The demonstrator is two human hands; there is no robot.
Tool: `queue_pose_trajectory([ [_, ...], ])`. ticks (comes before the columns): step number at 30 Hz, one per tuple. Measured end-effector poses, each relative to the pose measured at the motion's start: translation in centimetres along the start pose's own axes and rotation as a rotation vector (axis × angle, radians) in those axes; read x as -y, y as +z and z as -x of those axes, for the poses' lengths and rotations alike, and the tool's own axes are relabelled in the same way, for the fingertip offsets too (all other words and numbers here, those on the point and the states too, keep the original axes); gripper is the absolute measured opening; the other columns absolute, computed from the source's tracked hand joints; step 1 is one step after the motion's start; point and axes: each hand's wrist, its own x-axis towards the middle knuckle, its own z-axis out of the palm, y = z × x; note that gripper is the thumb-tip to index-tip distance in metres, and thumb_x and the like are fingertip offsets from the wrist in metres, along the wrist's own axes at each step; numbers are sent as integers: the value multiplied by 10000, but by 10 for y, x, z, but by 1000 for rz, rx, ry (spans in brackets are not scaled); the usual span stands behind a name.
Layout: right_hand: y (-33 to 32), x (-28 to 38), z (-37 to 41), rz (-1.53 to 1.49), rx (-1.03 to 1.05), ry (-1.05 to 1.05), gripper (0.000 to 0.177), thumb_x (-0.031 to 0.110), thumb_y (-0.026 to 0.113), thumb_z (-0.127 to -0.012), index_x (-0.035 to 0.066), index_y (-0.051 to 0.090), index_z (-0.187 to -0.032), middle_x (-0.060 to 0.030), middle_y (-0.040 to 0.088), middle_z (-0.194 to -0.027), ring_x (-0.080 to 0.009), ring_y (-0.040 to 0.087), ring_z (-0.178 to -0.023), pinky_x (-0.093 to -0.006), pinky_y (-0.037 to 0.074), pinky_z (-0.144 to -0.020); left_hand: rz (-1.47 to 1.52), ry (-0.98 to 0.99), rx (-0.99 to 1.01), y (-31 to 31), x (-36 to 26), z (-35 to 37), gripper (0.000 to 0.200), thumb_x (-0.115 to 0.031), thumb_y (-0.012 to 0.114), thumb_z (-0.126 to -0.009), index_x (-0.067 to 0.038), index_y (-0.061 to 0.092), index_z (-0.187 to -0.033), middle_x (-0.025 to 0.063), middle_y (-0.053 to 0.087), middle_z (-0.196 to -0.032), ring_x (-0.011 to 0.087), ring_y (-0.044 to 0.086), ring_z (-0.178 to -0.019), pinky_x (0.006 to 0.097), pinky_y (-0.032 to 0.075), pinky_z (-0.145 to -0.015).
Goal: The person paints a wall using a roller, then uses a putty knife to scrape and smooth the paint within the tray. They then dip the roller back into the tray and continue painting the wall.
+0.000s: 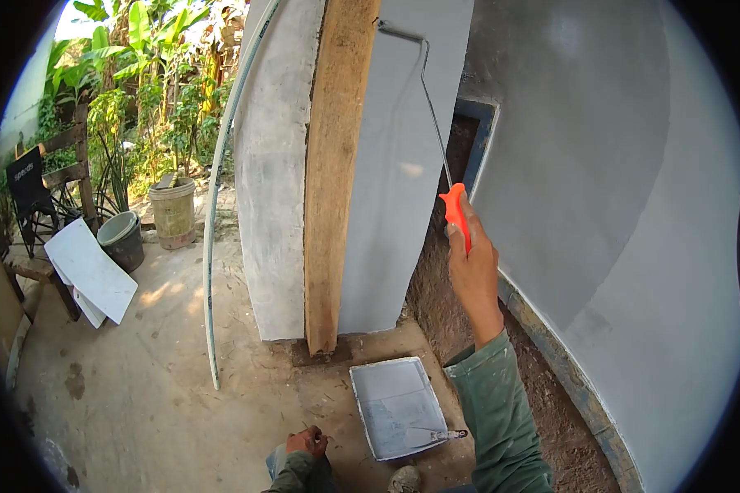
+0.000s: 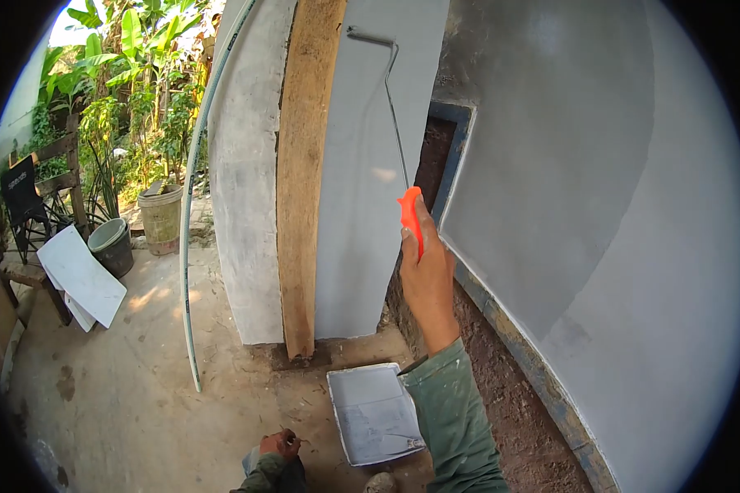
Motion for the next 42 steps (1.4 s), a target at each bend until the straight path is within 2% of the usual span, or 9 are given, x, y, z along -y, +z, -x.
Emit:
queue_pose_trajectory([
  [4,8,-12,46,-30,2,6,502,132,530,-1050,56,453,-1541,-257,569,-1455,-429,573,-1317,-454,492,-1056,-18,13,9,5,5,-2,346,-406,660,-868,-132,740,-1065,93,788,-943,299,747,-862,455,473,-903],
  [12,21,-28,130,-24,93,158,515,116,563,-1037,60,463,-1539,-276,629,-1352,-433,666,-1160,-462,538,-935,-34,-11,65,-4,-6,0,386,-436,643,-901,-131,742,-1117,88,792,-949,285,749,-902,444,463,-957],
  [15,34,-51,165,-19,56,87,532,105,578,-1030,74,458,-1548,-280,666,-1255,-422,690,-1077,-464,544,-883,-30,-4,50,1,-3,-1,384,-434,643,-901,-130,744,-1114,90,792,-970,286,749,-898,444,465,-953],
  [18,32,-49,191,-20,219,305,530,34,556,-1010,-7,450,-1527,-282,591,-1411,-436,636,-1225,-454,522,-996,-22,-1,53,1,-3,-1,378,-432,646,-898,-129,744,-1101,94,790,-982,290,748,-897,448,468,-946],
  [24,45,-62,246,-47,298,419,521,48,570,-1012,-27,457,-1516,-296,632,-1335,-433,665,-1167,-440,532,-964,-16,9,34,2,-5,-1,363,-427,649,-895,-128,742,-1079,101,788,-981,296,747,-899,457,469,-937],
  [31,57,-93,309,-85,229,360,495,74,572,-1025,-15,478,-1503,-278,622,-1374,-409,645,-1221,-441,519,-990,-8,26,-16,4,-3,-2,322,-398,675,-877,-121,731,-1031,96,784,-954,307,740,-842,466,486,-880],
  [36,53,-75,252,-128,219,421,492,75,571,-1026,4,483,-1505,-253,603,-1422,-402,608,-1295,-438,487,-1060,4,20,-9,6,-3,-1,316,-395,678,-875,-122,732,-1026,97,784,-957,307,741,-847,469,482,-880],
  [39,53,-62,208,-105,129,272,493,86,565,-1029,0,471,-1506,-267,612,-1385,-416,635,-1227,-461,515,-1006,5,19,-9,7,-3,-2,316,-391,680,-875,-121,731,-1031,95,785,-961,308,743,-860,464,479,-888],
  [42,51,-51,176,-94,67,164,499,95,552,-1043,13,447,-1524,-266,565,-1451,-420,593,-1300,-460,493,-1052,25,12,-1,7,-2,-2,318,-387,682,-874,-120,731,-1041,93,786,-973,307,744,-876,459,476,-900],
])
